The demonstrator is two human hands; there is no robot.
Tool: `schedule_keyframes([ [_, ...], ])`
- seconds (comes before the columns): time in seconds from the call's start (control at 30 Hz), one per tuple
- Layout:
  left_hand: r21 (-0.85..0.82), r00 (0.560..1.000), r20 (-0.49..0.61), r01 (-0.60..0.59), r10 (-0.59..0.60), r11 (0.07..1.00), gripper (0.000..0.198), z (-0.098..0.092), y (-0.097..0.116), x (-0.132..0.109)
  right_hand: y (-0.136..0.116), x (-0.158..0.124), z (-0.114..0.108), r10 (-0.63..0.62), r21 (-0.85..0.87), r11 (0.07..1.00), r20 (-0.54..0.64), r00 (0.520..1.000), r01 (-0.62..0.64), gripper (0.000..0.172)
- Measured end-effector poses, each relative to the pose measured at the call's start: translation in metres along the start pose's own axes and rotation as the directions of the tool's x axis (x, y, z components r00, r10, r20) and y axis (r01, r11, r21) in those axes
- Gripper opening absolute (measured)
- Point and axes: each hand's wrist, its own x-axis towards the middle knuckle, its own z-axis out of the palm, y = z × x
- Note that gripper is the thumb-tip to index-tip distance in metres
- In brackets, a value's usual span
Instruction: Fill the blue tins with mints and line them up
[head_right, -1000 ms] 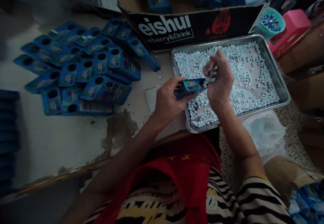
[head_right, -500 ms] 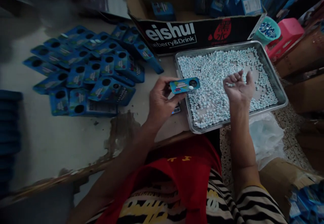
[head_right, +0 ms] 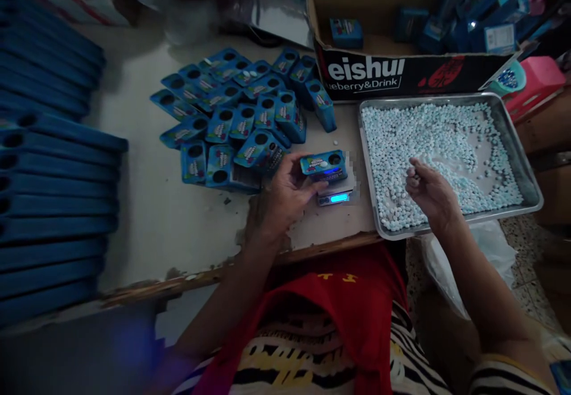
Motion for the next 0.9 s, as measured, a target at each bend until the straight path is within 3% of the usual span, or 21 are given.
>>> schedule_keyframes([
  [0.13, 0.043, 0.999, -0.011, -0.051, 0.052, 0.998, 0.068, -0.027, 0.017, -0.009, -0.009, 0.001, 0.038, 0.057, -0.146, 0.988, 0.098, 0.994, -0.042, 0.02],
  [0.27, 0.199, 0.99, -0.079, -0.096, 0.114, 0.975, 0.04, -0.052, 0.054, -0.009, -0.024, 0.01, 0.078, 0.093, -0.219, 0.974, 0.164, 0.982, -0.056, 0.014],
  [0.4, 0.328, 0.981, -0.01, -0.182, 0.196, 0.927, 0.021, -0.056, 0.079, 0.006, -0.029, 0.016, 0.104, 0.08, -0.307, 0.952, 0.244, 0.967, -0.001, 0.014],
  [0.53, 0.374, 0.959, 0.04, -0.276, 0.282, 0.886, 0.017, -0.046, 0.082, 0.018, -0.025, 0.021, 0.106, 0.054, -0.321, 0.946, 0.277, 0.959, 0.039, 0.017],
  [0.73, 0.424, 0.973, 0.063, -0.228, 0.222, 0.877, 0.014, -0.032, 0.077, 0.026, -0.019, 0.02, 0.09, 0.063, -0.324, 0.946, 0.254, 0.965, 0.024, 0.017],
  [0.9, 0.401, 0.961, 0.095, -0.277, 0.261, 0.873, 0.017, -0.027, 0.066, 0.034, -0.014, 0.019, 0.073, 0.102, -0.31, 0.951, 0.246, 0.964, -0.022, 0.013],
])
